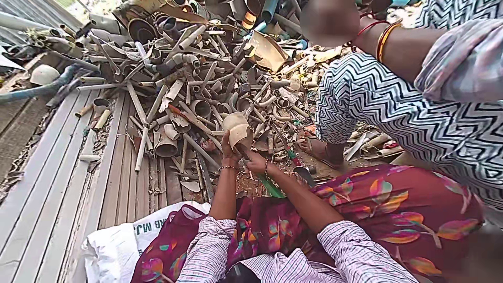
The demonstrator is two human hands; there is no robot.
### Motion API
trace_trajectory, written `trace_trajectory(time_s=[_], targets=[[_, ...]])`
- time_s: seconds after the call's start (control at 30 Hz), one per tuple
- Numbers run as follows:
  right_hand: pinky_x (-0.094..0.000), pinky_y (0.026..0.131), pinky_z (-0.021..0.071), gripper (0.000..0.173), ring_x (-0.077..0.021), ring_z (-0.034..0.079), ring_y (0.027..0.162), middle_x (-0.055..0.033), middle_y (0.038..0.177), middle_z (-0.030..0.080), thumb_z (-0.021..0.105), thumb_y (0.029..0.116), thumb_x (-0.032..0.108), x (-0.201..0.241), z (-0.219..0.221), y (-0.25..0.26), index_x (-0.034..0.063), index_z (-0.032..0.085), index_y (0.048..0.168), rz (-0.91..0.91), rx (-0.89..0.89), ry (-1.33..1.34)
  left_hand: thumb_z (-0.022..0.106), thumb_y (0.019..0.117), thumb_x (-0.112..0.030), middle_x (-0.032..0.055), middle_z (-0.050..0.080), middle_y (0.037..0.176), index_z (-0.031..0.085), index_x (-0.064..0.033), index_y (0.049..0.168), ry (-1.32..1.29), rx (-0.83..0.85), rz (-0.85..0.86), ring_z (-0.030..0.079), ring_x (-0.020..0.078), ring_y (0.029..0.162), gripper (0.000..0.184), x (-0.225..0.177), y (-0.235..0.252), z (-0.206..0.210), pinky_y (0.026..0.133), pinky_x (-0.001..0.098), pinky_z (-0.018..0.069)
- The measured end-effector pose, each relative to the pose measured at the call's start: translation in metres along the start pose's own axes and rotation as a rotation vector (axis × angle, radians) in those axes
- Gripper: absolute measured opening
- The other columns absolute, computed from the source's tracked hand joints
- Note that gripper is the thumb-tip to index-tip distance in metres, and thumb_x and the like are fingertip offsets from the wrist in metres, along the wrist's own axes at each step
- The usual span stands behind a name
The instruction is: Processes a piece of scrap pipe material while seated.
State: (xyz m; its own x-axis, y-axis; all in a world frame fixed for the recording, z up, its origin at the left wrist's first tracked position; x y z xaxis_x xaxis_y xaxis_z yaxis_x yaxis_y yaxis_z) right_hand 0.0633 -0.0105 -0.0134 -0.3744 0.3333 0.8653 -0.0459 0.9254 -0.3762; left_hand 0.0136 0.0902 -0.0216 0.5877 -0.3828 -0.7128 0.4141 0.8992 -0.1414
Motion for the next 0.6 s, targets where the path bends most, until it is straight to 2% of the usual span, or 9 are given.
trace_trajectory(time_s=[0.07, 0.13, 0.2, 0.23, 0.3, 0.33, 0.4, 0.47, 0.6], targets=[[-0.0549, 0.097, 0.0495, 0.082, -0.0424, 0.065, 0.111, -0.0296, 0.125, 0.063, 0.055, 0.1003, 0.001, -0.004, -0.013, -0.004, 0.0163, 0.008, 0.166, 0.126, -0.084, -0.178, 0.043, 0.1029, -0.035, 0.0054, 0.069, 0.1, 0.055, -0.0145, 0.117, -0.039, 0.043, -0.023, 0.07, 0.017, 0.091, 0.027, 0.001, 0.002, -0.001, 0.078, 0.038, 0.0603], [-0.0597, 0.105, 0.044, 0.091, -0.0476, 0.058, 0.125, -0.0318, 0.134, 0.06, 0.058, 0.0979, 0.0, -0.007, -0.019, -0.005, 0.0184, 0.001, 0.167, 0.182, -0.143, -0.235, 0.048, 0.1001, -0.033, 0.007, 0.069, 0.101, 0.056, -0.0137, 0.116, -0.053, 0.072, -0.029, 0.07, 0.019, 0.091, 0.027, 0.003, 0.005, 0.0, 0.078, 0.0395, 0.0608], [-0.0564, 0.102, 0.0467, 0.079, -0.0442, 0.061, 0.119, -0.0307, 0.131, 0.06, 0.056, 0.0993, 0.0, -0.001, -0.013, -0.008, 0.011, 0.013, 0.165, 0.151, -0.086, -0.219, 0.055, 0.0969, -0.033, 0.0065, 0.07, 0.099, 0.057, -0.0134, 0.115, -0.043, 0.079, -0.035, 0.07, 0.0182, 0.09, 0.027, 0.007, 0.003, -0.001, 0.077, 0.0392, 0.0608], [-0.0515, 0.093, 0.0506, 0.076, -0.0385, 0.065, 0.105, -0.0281, 0.122, 0.063, 0.054, 0.1005, 0.001, 0.003, -0.009, -0.01, 0.0104, 0.015, 0.165, 0.102, -0.041, -0.169, 0.055, 0.097, -0.034, 0.0046, 0.07, 0.098, 0.057, -0.0145, 0.114, -0.019, 0.078, -0.031, 0.07, 0.0158, 0.089, 0.026, 0.009, 0.0, 0.001, 0.076, 0.0368, 0.0609], [-0.0351, 0.069, 0.0487, 0.064, -0.019, 0.056, 0.072, -0.015, 0.096, 0.06, 0.046, 0.1069, 0.007, 0.006, -0.005, -0.011, 0.0124, 0.016, 0.164, 0.027, 0.022, -0.018, 0.059, 0.0962, -0.037, 0.0013, 0.071, 0.097, 0.061, -0.0176, 0.113, 0.015, 0.085, -0.01, 0.071, 0.0124, 0.09, 0.025, 0.009, -0.003, 0.004, 0.077, 0.0342, 0.0616], [-0.0345, 0.067, 0.048, 0.062, -0.0183, 0.055, 0.071, -0.0143, 0.095, 0.059, 0.046, 0.1072, 0.007, 0.004, -0.007, -0.01, 0.0125, 0.018, 0.163, 0.022, 0.024, -0.005, 0.055, 0.0975, -0.035, 0.0025, 0.071, 0.098, 0.059, -0.0165, 0.113, 0.007, 0.073, 0.0, 0.071, 0.0135, 0.09, 0.025, 0.007, -0.001, 0.004, 0.076, 0.0358, 0.0615], [-0.0512, 0.085, 0.0516, 0.079, -0.0371, 0.065, 0.095, -0.0269, 0.114, 0.065, 0.055, 0.1004, 0.002, -0.004, -0.016, -0.009, 0.0161, 0.013, 0.166, 0.085, -0.051, -0.155, 0.054, 0.0987, -0.035, 0.0072, 0.069, 0.105, 0.056, -0.0137, 0.12, -0.041, 0.073, -0.016, 0.069, 0.0186, 0.096, 0.03, 0.005, 0.004, 0.001, 0.082, 0.0406, 0.0601], [-0.0611, 0.102, 0.0453, 0.092, -0.0491, 0.059, 0.122, -0.0332, 0.132, 0.059, 0.06, 0.0974, 0.0, -0.01, -0.023, -0.008, 0.0185, 0.003, 0.167, 0.18, -0.116, -0.282, 0.047, 0.1018, -0.032, 0.0073, 0.068, 0.103, 0.055, -0.013, 0.119, -0.017, 0.063, -0.034, 0.069, 0.0188, 0.093, 0.027, 0.005, 0.008, 0.0, 0.08, 0.0399, 0.0599], [-0.055, 0.103, 0.0459, 0.071, -0.0438, 0.06, 0.121, -0.0315, 0.132, 0.059, 0.055, 0.1007, 0.0, 0.005, -0.013, -0.016, 0.0054, 0.02, 0.163, 0.088, -0.031, -0.236, 0.049, 0.1014, -0.035, 0.0026, 0.071, 0.098, 0.058, -0.0152, 0.116, 0.052, 0.083, -0.063, 0.07, 0.0129, 0.089, 0.026, 0.014, 0.001, 0.004, 0.076, 0.0342, 0.0608]])
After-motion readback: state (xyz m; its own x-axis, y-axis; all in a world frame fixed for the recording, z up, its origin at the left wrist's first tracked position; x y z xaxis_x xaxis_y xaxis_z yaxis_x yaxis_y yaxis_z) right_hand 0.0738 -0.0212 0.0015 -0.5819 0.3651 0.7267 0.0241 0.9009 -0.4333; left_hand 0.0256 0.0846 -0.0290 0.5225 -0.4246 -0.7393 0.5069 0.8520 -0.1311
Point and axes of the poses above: each hand's wrist, its own y-axis towards the middle knuckle, its own z-axis out of the palm, x = y × z, the point moved 7 cm from there along y, towards the middle knuckle
